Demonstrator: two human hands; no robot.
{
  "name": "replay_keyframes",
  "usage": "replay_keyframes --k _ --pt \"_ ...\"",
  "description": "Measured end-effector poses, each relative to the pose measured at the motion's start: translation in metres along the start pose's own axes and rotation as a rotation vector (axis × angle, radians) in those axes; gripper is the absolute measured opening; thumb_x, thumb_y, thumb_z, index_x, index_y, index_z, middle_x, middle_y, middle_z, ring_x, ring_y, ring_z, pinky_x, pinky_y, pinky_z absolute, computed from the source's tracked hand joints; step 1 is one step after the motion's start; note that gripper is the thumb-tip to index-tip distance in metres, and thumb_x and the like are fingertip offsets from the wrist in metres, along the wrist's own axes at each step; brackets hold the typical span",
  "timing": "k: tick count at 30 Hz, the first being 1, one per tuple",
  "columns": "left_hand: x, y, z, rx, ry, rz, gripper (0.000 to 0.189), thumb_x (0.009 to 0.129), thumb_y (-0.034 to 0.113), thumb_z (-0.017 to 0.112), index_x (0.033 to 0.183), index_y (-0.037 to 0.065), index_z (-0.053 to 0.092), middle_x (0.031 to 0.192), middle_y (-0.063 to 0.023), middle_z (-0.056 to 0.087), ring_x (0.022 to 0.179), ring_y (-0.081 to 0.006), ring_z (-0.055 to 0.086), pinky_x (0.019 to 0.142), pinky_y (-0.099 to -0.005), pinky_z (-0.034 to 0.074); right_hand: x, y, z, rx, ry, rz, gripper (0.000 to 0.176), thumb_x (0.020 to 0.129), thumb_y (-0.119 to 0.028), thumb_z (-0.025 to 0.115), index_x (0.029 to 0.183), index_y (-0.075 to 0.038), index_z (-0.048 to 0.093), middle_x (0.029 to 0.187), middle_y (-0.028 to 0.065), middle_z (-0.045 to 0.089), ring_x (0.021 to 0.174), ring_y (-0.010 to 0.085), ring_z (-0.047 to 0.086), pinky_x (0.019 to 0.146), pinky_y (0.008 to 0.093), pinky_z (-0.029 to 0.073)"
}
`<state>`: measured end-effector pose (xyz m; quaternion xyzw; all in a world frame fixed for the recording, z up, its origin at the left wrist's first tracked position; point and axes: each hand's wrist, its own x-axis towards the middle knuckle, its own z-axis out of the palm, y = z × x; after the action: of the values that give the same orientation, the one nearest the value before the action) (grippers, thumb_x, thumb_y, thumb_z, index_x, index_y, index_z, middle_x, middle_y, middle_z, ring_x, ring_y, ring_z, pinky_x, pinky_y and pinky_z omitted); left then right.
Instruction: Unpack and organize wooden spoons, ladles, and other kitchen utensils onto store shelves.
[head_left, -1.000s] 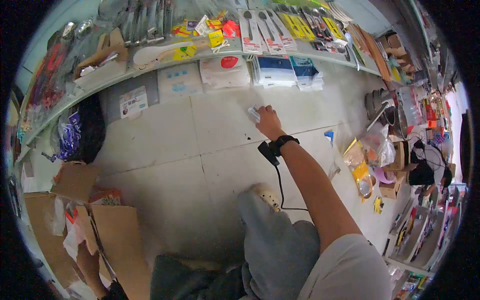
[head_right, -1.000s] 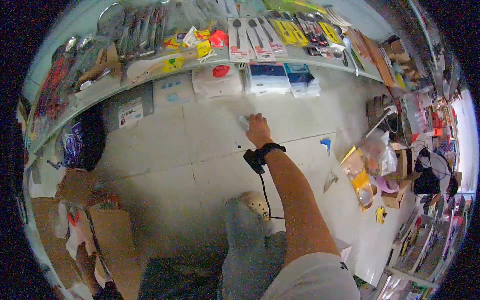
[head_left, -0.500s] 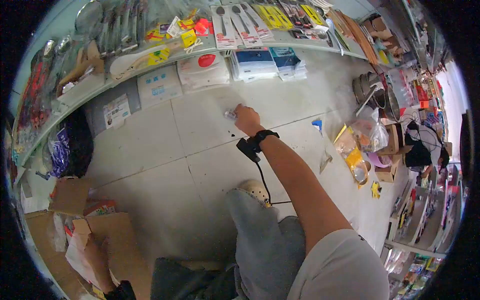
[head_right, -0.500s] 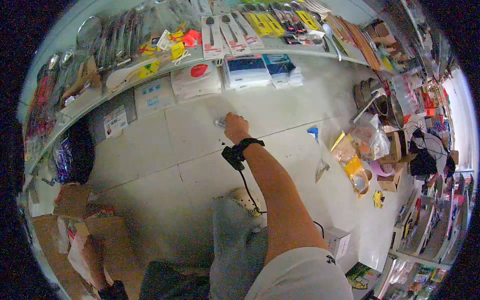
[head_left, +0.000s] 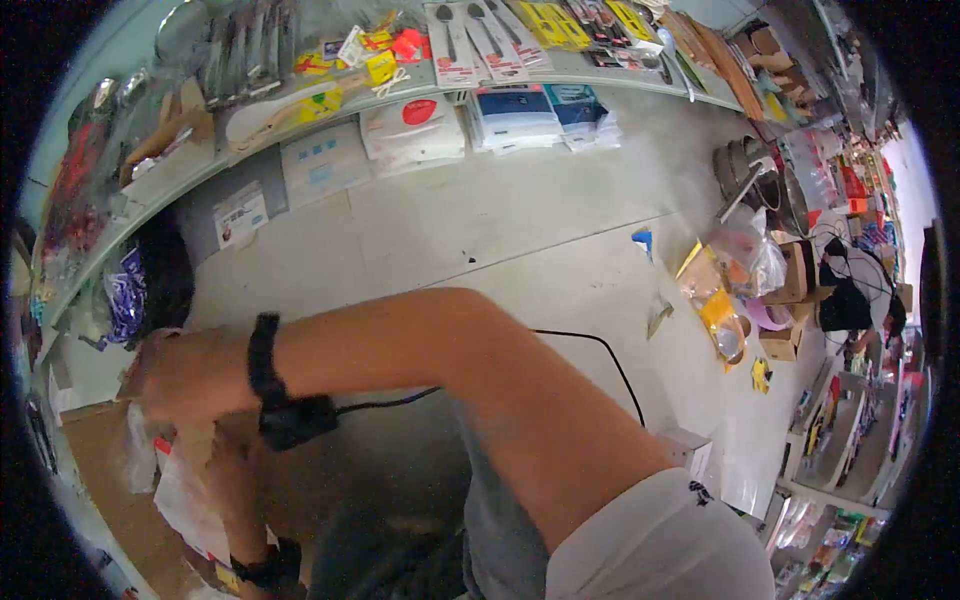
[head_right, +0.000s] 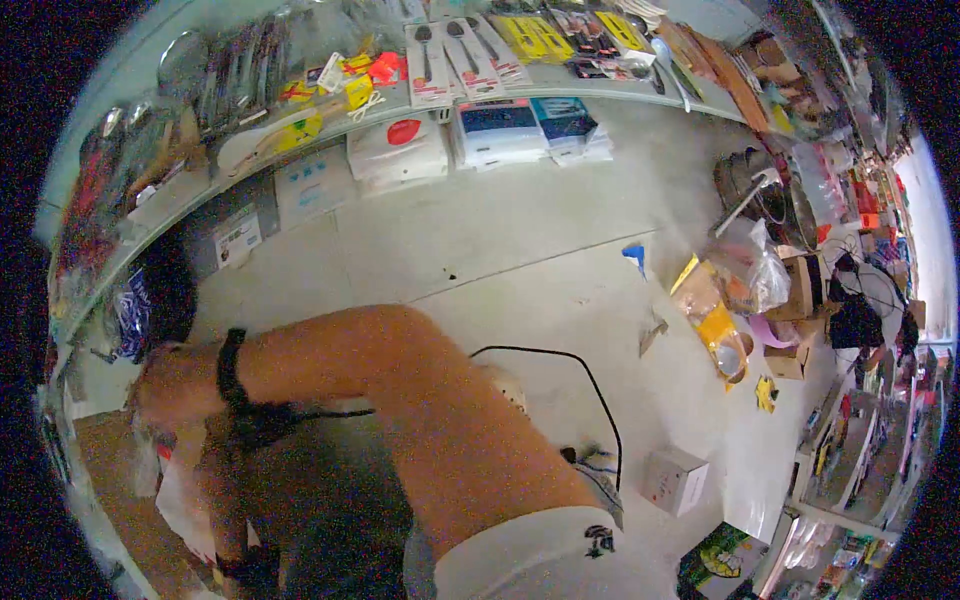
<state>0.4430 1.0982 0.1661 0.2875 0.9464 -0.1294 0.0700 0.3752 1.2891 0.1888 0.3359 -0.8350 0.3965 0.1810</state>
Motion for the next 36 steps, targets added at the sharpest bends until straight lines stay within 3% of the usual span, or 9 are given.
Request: replay_keyframes --k 8,16,21,22,23,26,29,34,36 --pt "-0.001 0.004 0.031 0.091 -0.006 0.057 0.037 0.081 0.038 0.059 0.096 0.004 0.058 0.087 -0.0157 0.063 0.071 -0.0295 0.064 0.06 -0.0367 0.051 -0.026 0.015 0.067 0.031 -0.129 -0.313 0.02 0.068 -0.015 0.06 0.085 -0.005 0.062 0.083 0.0125 0.062 0.081 0.0291 0.06 0.071 0.0402 0.048" --pt "0.005 -0.018 -0.002 0.14 0.022 0.134 0.037 0.08 0.042 0.059 0.08 0.005 0.058 0.079 -0.0119 0.063 0.067 -0.0301 0.061 0.06 -0.0413 0.048 -0.288 0.052 -0.165 -0.402 -0.074 0.681 0.017 0.077 -0.017 0.055 0.09 -0.007 0.06 0.09 0.0139 0.058 0.089 0.0326 0.056 0.08 0.0424 0.046" --pt "0.047 0.029 -0.121 -0.014 0.077 0.188 0.027 0.08 0.032 0.059 0.077 0.005 0.059 0.075 -0.0123 0.062 0.065 -0.0307 0.06 0.06 -0.0394 0.048 -0.54 -0.048 -0.292 -0.573 -0.484 1.743 0.061 0.07 -0.027 0.068 0.123 -0.007 0.047 0.117 0.0193 0.052 0.113 0.0332 0.048 0.096 0.0389 0.04" --pt "0.046 0.039 -0.137 -0.15 0.154 0.202 0.023 0.08 0.028 0.059 0.076 0.005 0.059 0.074 -0.0126 0.062 0.066 -0.0312 0.06 0.06 -0.0391 0.047 -0.603 -0.045 -0.288 -0.657 -0.314 1.599 0.064 0.066 -0.027 0.069 0.123 -0.007 0.048 0.116 0.0202 0.053 0.112 0.0336 0.049 0.096 0.0389 0.04" --pt "0.087 -0.007 -0.101 -0.176 0.229 0.168 0.021 0.08 0.024 0.06 0.082 0.004 0.061 0.072 -0.0113 0.062 0.065 -0.0282 0.061 0.058 -0.0383 0.047 -0.599 -0.085 -0.309 -0.596 -0.195 2.068 0.064 0.063 -0.026 0.07 0.121 -0.007 0.049 0.113 0.0213 0.054 0.109 0.0341 0.051 0.094 0.0394 0.042" --pt "0.138 -0.091 -0.064 -0.402 0.357 0.339 0.022 0.08 0.023 0.06 0.089 0.003 0.061 0.07 -0.0099 0.062 0.06 -0.0236 0.06 0.055 -0.0381 0.046 -0.668 -0.116 -0.329 -0.681 -0.111 2.256 0.073 0.057 -0.03 0.075 0.119 -0.006 0.045 0.119 0.0183 0.052 0.113 0.035 0.049 0.093 0.0436 0.043" --pt "0.187 -0.184 -0.03 -0.989 -0.138 -0.098 0.025 0.085 0.025 0.057 0.099 0.004 0.06 0.075 -0.0093 0.061 0.064 -0.0187 0.058 0.056 -0.0314 0.046 -0.734 -0.134 -0.331 -0.816 -0.074 2.313 0.094 0.054 -0.034 0.078 0.132 -0.005 0.034 0.128 0.0227 0.042 0.117 0.0382 0.044 0.097 0.0427 0.04" --pt "0.203 -0.285 -0.085 -2.058 -0.812 -0.184 0.031 0.091 0.03 0.052 0.109 0.005 0.057 0.081 -0.0066 0.058 0.07 -0.0136 0.056 0.061 -0.0248 0.047 -0.732 -0.116 -0.367 -0.781 0.035 2.439 0.105 0.054 -0.036 0.079 0.138 -0.007 0.023 0.14 0.0193 0.031 0.128 0.0357 0.034 0.102 0.0426 0.036" --pt "0.22 -0.255 -0.122 -1.738 -0.457 -0.283 0.031 0.091 0.029 0.052 0.109 0.005 0.057 0.081 -0.0061 0.058 0.07 -0.0134 0.055 0.061 -0.0252 0.047 -0.794 -0.097 -0.354 -1.081 -0.07 2.187 0.096 0.055 -0.037 0.079 0.134 -0.01 0.032 0.129 0.0216 0.041 0.118 0.038 0.042 0.095 0.0444 0.04"
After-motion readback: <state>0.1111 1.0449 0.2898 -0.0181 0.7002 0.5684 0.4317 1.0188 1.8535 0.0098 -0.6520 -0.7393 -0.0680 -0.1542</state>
